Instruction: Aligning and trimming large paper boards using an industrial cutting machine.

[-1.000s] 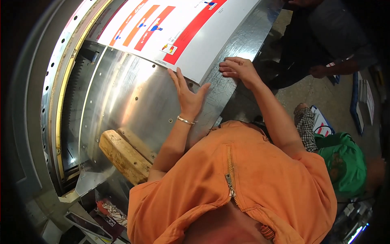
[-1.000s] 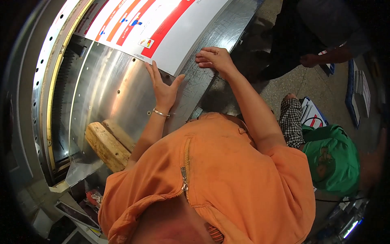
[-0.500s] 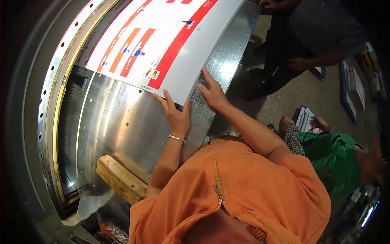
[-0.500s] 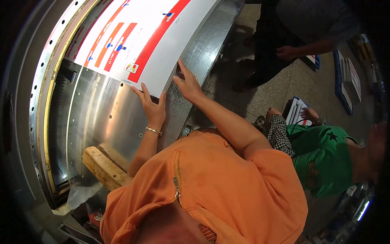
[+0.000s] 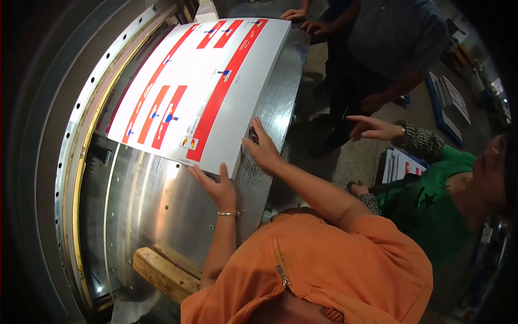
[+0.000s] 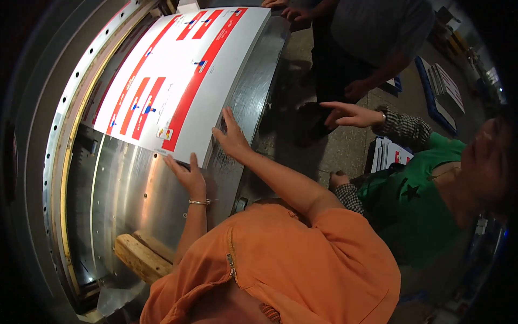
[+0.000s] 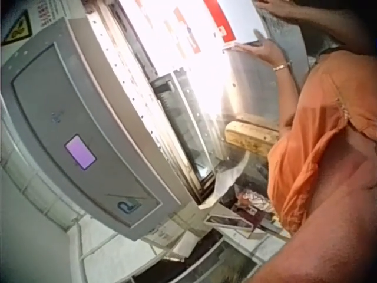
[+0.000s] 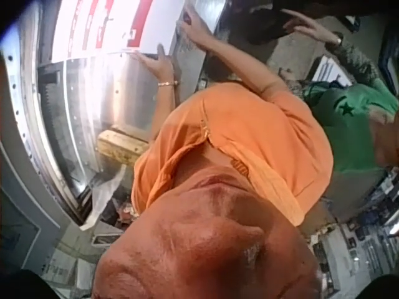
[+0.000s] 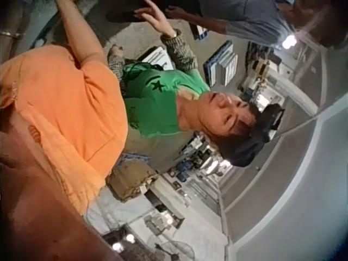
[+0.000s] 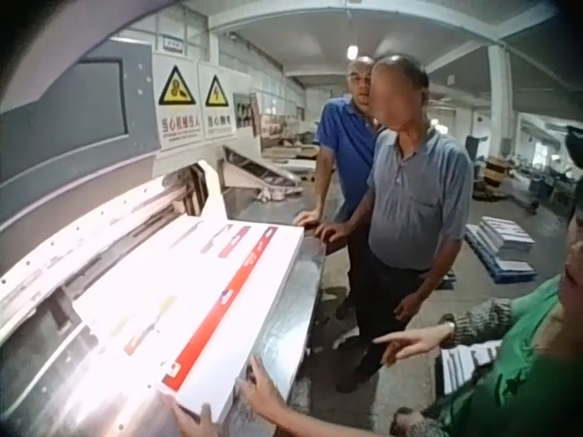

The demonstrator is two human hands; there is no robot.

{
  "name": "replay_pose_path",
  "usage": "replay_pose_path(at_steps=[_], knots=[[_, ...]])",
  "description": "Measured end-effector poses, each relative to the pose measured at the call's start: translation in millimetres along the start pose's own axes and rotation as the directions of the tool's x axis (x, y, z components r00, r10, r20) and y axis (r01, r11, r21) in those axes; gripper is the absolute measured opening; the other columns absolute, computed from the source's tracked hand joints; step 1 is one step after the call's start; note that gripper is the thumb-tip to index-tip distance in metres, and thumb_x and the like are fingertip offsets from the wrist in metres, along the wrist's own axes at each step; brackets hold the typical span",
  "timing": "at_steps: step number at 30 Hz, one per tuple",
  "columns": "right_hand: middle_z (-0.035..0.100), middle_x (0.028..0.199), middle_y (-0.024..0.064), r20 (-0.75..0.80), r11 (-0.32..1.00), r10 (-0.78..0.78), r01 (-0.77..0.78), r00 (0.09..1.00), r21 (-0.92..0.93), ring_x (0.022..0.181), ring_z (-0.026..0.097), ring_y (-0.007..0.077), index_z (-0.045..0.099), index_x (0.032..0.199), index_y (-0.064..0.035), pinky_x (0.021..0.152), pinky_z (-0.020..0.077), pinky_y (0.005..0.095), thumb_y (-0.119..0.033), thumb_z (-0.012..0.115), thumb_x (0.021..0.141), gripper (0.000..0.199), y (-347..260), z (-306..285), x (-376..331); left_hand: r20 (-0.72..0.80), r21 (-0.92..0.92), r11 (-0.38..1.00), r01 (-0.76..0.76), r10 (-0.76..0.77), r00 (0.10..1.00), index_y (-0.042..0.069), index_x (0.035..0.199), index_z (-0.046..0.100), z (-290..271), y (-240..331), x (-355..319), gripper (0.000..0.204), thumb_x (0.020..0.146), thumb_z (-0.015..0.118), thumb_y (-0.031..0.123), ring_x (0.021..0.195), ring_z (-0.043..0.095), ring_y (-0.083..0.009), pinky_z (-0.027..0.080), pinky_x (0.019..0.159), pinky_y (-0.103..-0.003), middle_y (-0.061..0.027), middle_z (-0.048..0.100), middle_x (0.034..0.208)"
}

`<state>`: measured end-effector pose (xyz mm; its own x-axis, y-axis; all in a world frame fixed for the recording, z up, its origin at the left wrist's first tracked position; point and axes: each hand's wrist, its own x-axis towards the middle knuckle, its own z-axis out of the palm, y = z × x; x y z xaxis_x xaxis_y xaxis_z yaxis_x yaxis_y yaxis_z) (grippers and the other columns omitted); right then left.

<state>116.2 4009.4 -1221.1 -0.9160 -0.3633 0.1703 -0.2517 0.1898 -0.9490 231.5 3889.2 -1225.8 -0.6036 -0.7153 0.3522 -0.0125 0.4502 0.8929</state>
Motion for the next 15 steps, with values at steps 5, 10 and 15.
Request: replay_pose_path(at_steps=[5,10,15], knots=[[0.011,0.148,0.0246,-0.033,0.998,0.020,-0.022,0.999,-0.063,0.139,0.012,0.0316,0.007,0.142,0.0047,0.113,0.0115,0.0358,-0.030,0.055,0.087,0.081,-2,5,16,-0.138,-0.087,0.986,0.144,-0.156,0.978,-0.009,0.140,0.014,3,-12,42,0.076,0.088,0.059,0.026,0.139,0.005,-0.0347,0.012,0.113,-0.040,-0.0262,0.005,0.149],[0.010,0.148,0.0268,-0.009,0.971,-0.082,0.078,0.997,-0.228,0.139,0.012,0.0351,0.003,0.141,0.0071,0.112,0.0137,0.0362,-0.032,0.057,0.085,0.087,4,9,15,-0.182,0.065,0.984,0.166,-0.152,0.971,-0.002,0.141,0.021,7,-27,57,0.069,0.087,0.057,0.020,0.139,0.008,-0.0351,0.016,0.112,-0.041,-0.0256,0.006,0.149],[0.008,0.147,0.0294,0.018,0.975,-0.070,0.072,0.997,-0.209,0.138,0.009,0.0372,0.004,0.140,0.0089,0.113,0.0116,0.0385,-0.027,0.060,0.083,0.087,4,7,16,-0.192,0.000,0.988,0.156,-0.153,0.969,0.000,0.139,0.029,11,-35,56,0.062,0.086,0.057,0.015,0.139,0.009,-0.0357,0.020,0.110,-0.042,-0.0252,0.005,0.149]])
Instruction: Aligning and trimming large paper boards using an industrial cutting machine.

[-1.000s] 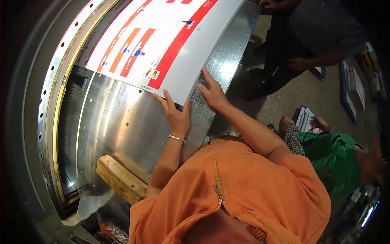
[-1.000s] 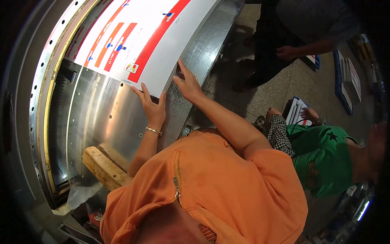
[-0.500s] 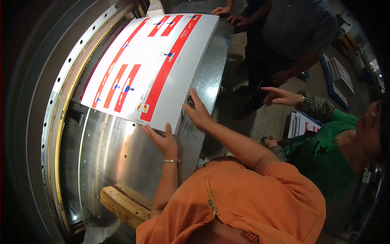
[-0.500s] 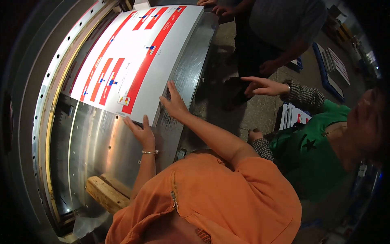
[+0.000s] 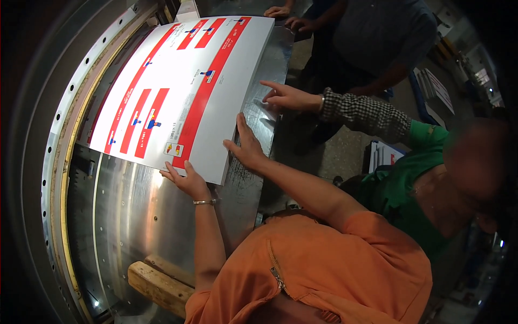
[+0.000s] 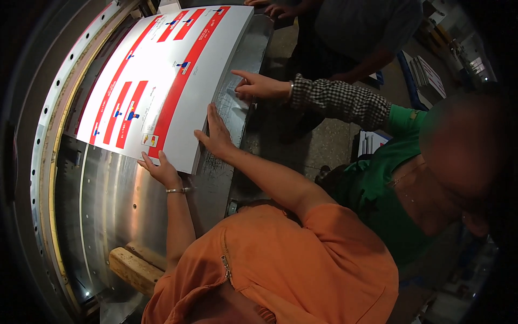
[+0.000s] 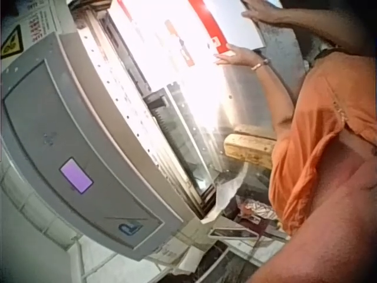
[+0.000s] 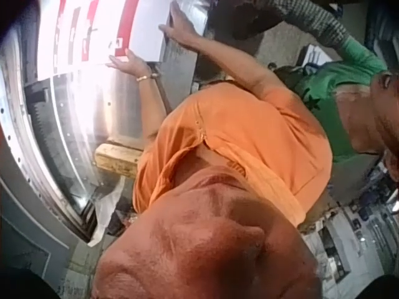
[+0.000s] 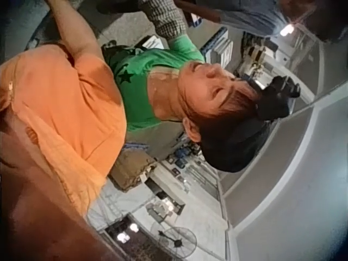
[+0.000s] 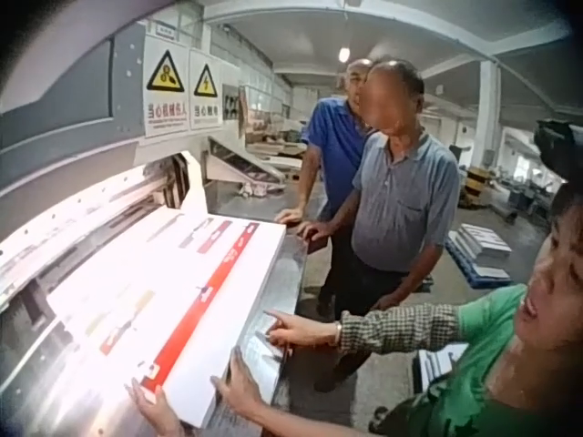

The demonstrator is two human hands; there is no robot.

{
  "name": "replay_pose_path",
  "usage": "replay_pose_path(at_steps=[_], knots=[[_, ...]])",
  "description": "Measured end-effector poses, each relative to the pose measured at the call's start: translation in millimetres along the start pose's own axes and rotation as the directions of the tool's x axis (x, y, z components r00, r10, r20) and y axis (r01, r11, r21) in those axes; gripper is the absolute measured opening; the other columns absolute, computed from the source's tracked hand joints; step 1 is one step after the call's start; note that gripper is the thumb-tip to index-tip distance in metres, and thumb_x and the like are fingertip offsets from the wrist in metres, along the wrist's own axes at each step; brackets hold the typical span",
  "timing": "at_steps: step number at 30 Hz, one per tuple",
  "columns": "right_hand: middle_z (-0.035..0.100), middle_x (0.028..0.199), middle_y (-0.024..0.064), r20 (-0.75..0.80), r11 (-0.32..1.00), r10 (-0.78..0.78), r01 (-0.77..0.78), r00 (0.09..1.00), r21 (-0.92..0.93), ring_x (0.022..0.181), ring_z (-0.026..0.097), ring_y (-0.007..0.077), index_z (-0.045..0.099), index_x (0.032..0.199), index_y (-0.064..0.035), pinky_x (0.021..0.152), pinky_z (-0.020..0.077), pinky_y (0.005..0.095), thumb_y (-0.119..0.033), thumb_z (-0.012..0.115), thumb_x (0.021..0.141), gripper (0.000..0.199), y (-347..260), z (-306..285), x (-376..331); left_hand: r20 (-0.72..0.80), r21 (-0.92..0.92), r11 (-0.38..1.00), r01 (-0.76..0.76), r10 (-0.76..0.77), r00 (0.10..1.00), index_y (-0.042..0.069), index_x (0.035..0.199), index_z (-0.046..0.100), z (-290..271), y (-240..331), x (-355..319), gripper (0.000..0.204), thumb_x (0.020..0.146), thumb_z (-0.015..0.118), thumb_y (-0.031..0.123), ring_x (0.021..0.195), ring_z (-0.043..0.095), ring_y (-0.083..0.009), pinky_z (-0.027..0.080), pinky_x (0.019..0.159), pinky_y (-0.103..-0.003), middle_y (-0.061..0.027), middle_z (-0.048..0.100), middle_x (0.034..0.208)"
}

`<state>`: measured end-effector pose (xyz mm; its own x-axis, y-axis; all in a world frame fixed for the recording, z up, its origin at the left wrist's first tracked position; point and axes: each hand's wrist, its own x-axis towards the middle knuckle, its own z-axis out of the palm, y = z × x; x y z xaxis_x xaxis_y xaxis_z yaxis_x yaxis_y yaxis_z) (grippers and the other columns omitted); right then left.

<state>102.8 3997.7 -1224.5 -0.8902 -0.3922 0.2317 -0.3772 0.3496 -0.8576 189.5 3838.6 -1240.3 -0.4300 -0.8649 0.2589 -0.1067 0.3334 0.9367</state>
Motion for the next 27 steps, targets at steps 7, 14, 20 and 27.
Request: replay_pose_path(at_steps=[7,14,20,27], knots=[[0.011,0.147,0.0277,-0.005,0.996,-0.002,0.002,1.000,-0.094,0.138,0.015,0.0361,0.007,0.141,0.0076,0.111,0.0163,0.0364,-0.036,0.059,0.085,0.088,-2,-2,-2,-0.009,0.040,0.999,-0.009,0.009,1.000,0.000,0.138,0.031,-2,0,-1,0.063,0.084,0.059,0.014,0.139,0.010,-0.0355,0.020,0.110,-0.042,-0.0245,0.007,0.149],[0.014,0.146,0.0280,-0.018,0.996,-0.012,0.011,1.000,-0.084,0.137,0.017,0.0352,0.011,0.140,0.0078,0.111,0.0173,0.0357,-0.036,0.062,0.083,0.089,-2,-3,-1,-0.067,-0.019,1.000,0.002,-0.004,0.998,-0.005,0.138,0.026,-3,1,13,0.066,0.084,0.059,0.016,0.138,0.013,-0.0336,0.022,0.111,-0.040,-0.0223,0.008,0.149],[0.017,0.146,0.0279,-0.030,0.994,-0.037,0.033,0.999,-0.107,0.137,0.018,0.0351,0.012,0.140,0.0074,0.112,0.0174,0.0360,-0.035,0.063,0.082,0.088,-2,-5,-2,-0.108,-0.052,0.998,-0.024,0.019,0.994,-0.007,0.136,0.029,1,-5,26,0.059,0.087,0.056,0.014,0.136,0.019,-0.0347,0.030,0.107,-0.039,-0.0233,0.009,0.148],[0.020,0.145,0.0278,-0.063,0.994,-0.042,0.035,0.997,-0.100,0.136,0.020,0.0348,0.015,0.140,0.0072,0.111,0.0190,0.0354,-0.034,0.065,0.082,0.087,-2,-4,-1,-0.094,-0.021,0.996,-0.091,0.088,0.992,-0.006,0.131,0.038,0,-4,26,0.047,0.089,0.051,0.011,0.133,0.025,-0.0364,0.038,0.101,-0.040,-0.0253,0.010,0.147]])
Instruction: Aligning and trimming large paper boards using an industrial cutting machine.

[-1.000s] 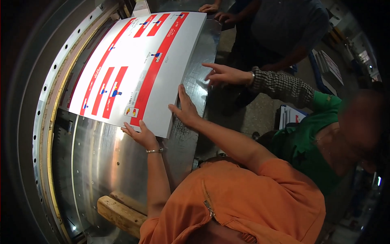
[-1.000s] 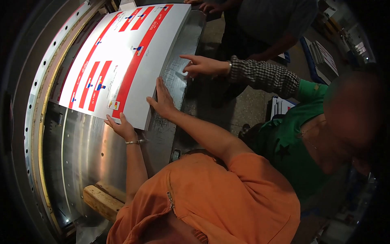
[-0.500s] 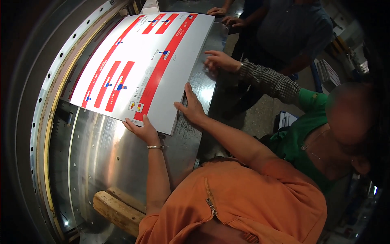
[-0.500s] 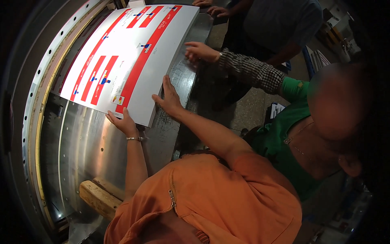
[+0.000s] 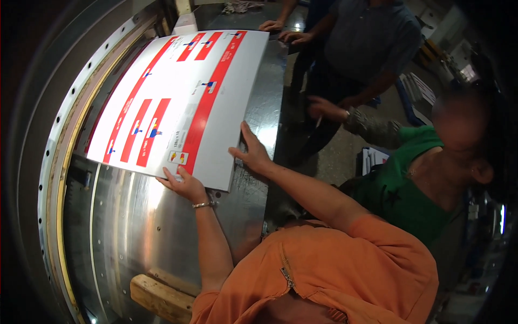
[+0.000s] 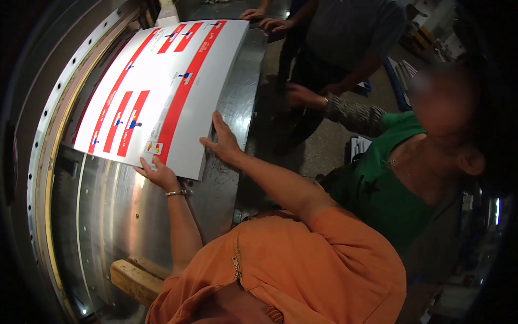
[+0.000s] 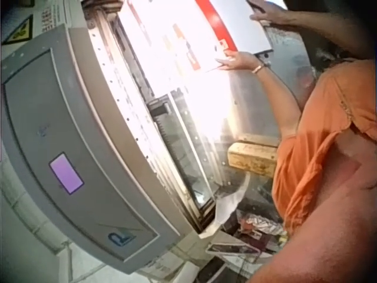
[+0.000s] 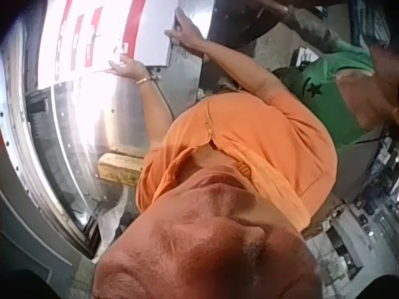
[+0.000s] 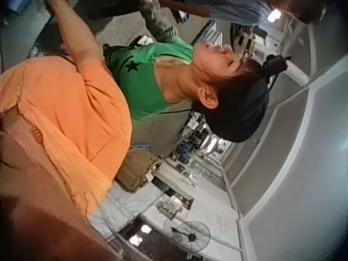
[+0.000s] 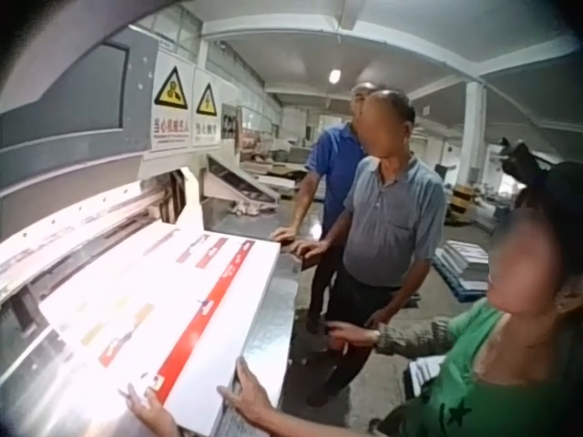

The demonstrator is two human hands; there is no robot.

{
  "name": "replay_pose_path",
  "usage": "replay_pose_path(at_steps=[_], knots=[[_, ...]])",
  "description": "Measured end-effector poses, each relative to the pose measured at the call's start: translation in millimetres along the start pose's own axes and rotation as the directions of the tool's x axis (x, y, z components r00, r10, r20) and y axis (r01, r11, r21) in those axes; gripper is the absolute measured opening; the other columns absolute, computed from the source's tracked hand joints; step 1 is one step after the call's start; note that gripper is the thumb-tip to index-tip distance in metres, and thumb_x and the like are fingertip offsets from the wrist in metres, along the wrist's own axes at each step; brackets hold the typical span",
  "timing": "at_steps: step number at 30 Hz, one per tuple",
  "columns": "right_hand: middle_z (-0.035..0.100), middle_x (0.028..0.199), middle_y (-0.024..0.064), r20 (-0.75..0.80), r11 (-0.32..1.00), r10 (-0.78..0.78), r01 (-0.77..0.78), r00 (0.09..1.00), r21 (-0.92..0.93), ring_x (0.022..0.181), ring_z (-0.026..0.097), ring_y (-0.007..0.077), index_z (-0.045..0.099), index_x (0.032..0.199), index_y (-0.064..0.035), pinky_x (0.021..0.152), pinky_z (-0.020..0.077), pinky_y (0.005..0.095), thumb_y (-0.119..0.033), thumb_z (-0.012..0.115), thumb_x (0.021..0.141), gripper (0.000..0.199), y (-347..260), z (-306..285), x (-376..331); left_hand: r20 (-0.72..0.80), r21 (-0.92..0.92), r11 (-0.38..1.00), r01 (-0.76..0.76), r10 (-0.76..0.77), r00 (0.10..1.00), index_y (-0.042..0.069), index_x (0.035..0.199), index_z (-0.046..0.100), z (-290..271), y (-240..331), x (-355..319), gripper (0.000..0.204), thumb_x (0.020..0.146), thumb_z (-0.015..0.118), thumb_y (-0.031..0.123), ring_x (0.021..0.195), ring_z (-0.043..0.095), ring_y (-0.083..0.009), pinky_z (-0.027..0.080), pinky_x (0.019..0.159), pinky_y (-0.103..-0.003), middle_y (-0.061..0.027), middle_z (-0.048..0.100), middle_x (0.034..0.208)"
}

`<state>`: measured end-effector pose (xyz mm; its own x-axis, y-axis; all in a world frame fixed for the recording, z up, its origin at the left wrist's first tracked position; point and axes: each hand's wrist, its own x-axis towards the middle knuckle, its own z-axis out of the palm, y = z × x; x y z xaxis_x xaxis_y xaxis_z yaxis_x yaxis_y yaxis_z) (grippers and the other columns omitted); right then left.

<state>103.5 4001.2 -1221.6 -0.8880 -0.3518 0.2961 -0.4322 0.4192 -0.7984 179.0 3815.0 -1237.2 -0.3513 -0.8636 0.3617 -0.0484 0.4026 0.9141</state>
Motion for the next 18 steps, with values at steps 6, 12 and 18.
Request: replay_pose_path(at_steps=[6,12,18], knots=[[0.021,0.145,0.0257,-0.002,1.000,0.021,-0.021,1.000,0.009,0.136,0.021,0.0335,0.017,0.141,0.0037,0.111,0.0196,0.0351,-0.035,0.064,0.081,0.086,1,0,-2,0.019,-0.026,1.000,-0.013,0.014,1.000,-0.007,0.131,0.038,-2,6,-2,0.045,0.090,0.049,0.009,0.131,0.027,-0.0373,0.045,0.096,-0.039,-0.0267,0.008,0.146],[0.022,0.145,0.0257,-0.032,1.000,0.007,-0.007,0.999,0.015,0.136,0.022,0.0336,0.018,0.141,0.0044,0.111,0.0194,0.0350,-0.034,0.064,0.081,0.084,0,5,-4,0.015,0.003,0.999,-0.039,0.039,0.999,-0.007,0.128,0.042,0,-6,1,0.043,0.090,0.051,0.010,0.130,0.030,-0.0390,0.044,0.095,-0.039,-0.0295,0.011,0.144],[0.019,0.146,0.0255,-0.020,0.994,0.066,-0.064,0.998,0.089,0.137,0.018,0.0329,0.015,0.141,0.0059,0.112,0.0171,0.0344,-0.029,0.062,0.083,0.082,-1,7,-5,-0.020,0.050,0.995,-0.089,0.090,0.996,-0.007,0.125,0.046,4,-17,4,0.041,0.090,0.053,0.012,0.123,0.038,-0.0397,0.047,0.093,-0.040,-0.0300,0.017,0.141]])
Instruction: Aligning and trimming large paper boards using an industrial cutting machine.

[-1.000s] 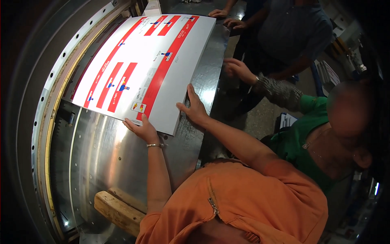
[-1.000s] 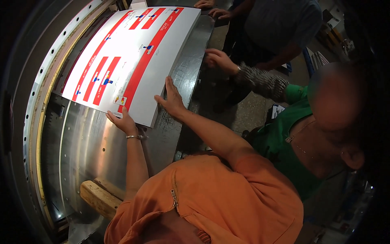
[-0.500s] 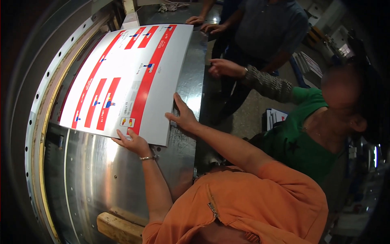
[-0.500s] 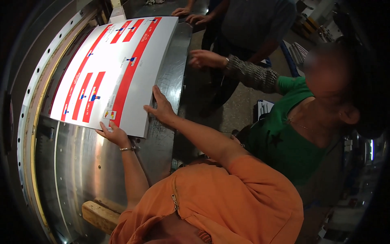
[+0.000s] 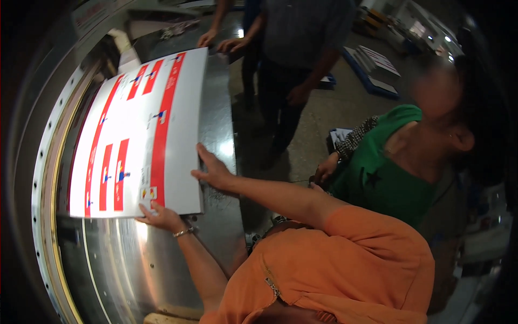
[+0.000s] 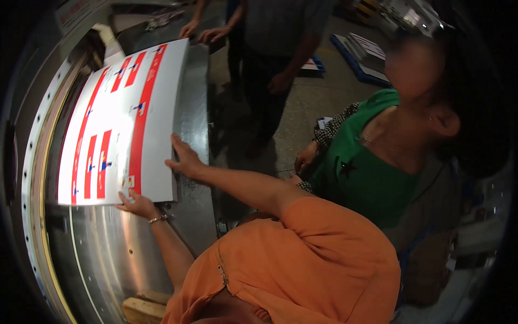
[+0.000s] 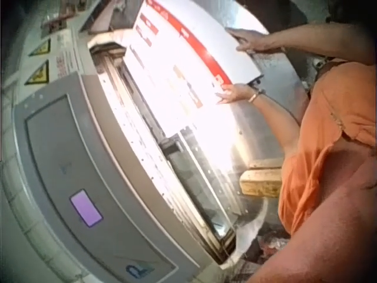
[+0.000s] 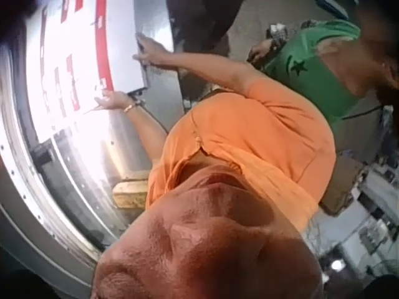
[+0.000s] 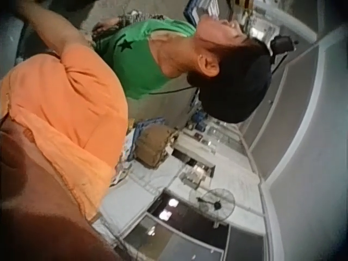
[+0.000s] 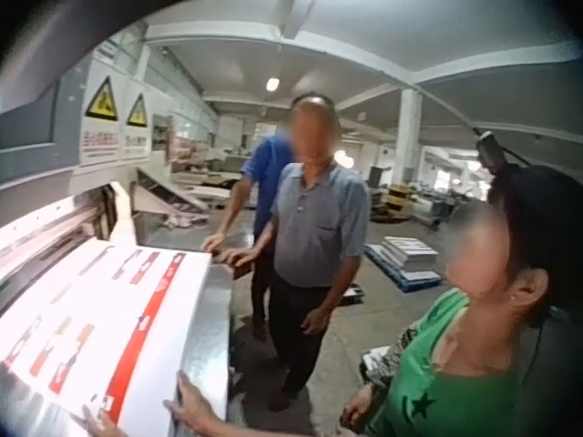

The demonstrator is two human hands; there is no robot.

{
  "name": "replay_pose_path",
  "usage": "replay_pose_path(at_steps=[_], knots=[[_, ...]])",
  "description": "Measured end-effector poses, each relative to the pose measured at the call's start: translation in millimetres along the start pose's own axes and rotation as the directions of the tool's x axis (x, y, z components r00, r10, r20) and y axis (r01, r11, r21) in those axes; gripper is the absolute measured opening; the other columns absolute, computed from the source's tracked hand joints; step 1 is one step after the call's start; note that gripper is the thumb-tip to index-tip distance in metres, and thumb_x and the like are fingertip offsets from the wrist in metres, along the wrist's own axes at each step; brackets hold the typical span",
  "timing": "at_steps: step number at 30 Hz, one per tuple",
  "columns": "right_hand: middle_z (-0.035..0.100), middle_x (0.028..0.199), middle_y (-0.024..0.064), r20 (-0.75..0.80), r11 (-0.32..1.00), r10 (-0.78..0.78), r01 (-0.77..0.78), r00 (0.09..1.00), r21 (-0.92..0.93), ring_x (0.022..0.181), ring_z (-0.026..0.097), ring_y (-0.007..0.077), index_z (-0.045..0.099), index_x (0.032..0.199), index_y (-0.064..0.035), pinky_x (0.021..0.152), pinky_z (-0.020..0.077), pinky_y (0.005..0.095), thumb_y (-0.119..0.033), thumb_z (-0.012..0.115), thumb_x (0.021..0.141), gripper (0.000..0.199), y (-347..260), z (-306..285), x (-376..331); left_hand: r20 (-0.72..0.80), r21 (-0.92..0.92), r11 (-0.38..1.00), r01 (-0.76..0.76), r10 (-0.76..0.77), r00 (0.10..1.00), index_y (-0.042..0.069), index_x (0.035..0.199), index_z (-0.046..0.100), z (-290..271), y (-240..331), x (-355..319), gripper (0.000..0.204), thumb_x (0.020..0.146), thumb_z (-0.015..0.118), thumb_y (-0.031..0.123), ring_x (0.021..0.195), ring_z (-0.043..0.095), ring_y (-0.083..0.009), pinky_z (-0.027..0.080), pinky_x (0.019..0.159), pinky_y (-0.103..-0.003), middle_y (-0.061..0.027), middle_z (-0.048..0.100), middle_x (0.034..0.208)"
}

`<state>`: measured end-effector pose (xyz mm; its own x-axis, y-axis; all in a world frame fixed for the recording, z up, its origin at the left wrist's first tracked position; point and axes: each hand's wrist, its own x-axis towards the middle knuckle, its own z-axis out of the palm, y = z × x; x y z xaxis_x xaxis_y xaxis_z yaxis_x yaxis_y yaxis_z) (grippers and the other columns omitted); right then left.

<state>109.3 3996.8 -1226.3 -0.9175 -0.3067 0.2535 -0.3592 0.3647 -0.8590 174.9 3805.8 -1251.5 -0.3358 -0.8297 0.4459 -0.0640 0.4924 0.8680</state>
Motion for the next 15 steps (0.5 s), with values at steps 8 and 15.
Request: replay_pose_path(at_steps=[8,15], knots=[[0.031,0.138,0.0293,-0.045,0.996,0.082,-0.080,0.996,0.044,0.126,0.034,0.0385,0.009,0.143,0.0014,0.106,0.0270,0.0402,-0.025,0.060,0.082,0.084,-4,11,-4,0.033,0.057,0.998,0.039,-0.041,0.999,-0.002,0.125,0.049,-1,-1,0,0.037,0.090,0.053,0.013,0.123,0.040,-0.0396,0.050,0.088,-0.040,-0.0299,0.010,0.143],[0.028,0.139,0.0289,-0.052,0.997,0.065,-0.063,0.996,0.050,0.127,0.032,0.0389,0.005,0.144,0.0006,0.106,0.0262,0.0413,-0.021,0.061,0.081,0.087,-8,30,-32,0.032,0.070,0.998,0.003,-0.006,0.999,0.000,0.124,0.051,0,-4,1,0.037,0.091,0.052,0.016,0.123,0.040,-0.0406,0.048,0.091,-0.041,-0.0312,0.008,0.144]])
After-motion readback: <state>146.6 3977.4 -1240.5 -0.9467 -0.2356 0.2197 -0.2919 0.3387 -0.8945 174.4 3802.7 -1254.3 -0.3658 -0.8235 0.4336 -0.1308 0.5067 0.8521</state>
